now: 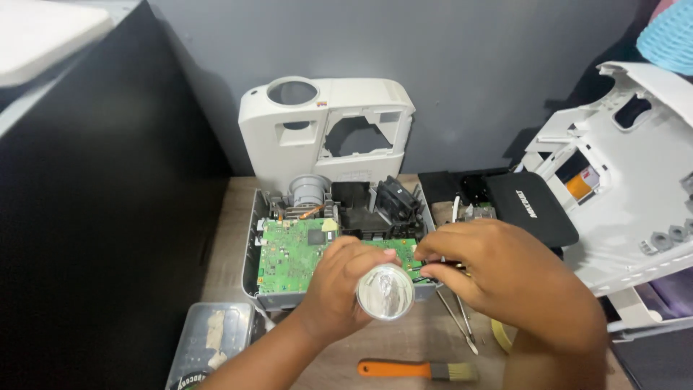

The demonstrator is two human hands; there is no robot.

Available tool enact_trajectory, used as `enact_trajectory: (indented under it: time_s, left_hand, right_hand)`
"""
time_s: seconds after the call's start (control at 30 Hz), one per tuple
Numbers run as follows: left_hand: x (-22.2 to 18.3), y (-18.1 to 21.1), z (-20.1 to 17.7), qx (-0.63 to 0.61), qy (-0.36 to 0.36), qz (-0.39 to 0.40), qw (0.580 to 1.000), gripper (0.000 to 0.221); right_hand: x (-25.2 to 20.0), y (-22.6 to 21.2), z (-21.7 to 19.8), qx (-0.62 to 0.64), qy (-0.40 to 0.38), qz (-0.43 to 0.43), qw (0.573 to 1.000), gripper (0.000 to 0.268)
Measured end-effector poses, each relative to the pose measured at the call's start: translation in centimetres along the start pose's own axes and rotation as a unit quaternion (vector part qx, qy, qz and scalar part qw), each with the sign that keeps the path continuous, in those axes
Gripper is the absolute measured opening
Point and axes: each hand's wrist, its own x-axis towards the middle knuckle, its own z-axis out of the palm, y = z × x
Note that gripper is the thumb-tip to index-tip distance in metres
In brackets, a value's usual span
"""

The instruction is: Cleaning internal components of a projector with a brush and inspecting the projector lamp.

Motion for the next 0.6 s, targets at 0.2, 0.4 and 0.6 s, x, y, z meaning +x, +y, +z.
enact_trajectory:
  time_s: [0.2, 0.4, 0.6]
  left_hand:
    - [0.24, 0.06, 0.02, -0.059, 0.004, -0.029, 0.998, 0.056]
    - [0.18, 0.03, 0.28, -0.026, 0.022, -0.049, 0.998, 0.072]
    - [-0.27, -0.53, 0.21, 0.031, 0.012, -0.032, 0.999, 0.042]
  right_hand:
    - [0.09, 0.31, 0.01, 0.027, 0.005, -0.004, 1.000, 0.018]
    - [0.60, 0.29, -0.16, 0.040, 0.014, -0.006, 0.999, 0.016]
    - [0.85, 0.13, 0.15, 0.033, 0.018, -0.002, 0.999, 0.018]
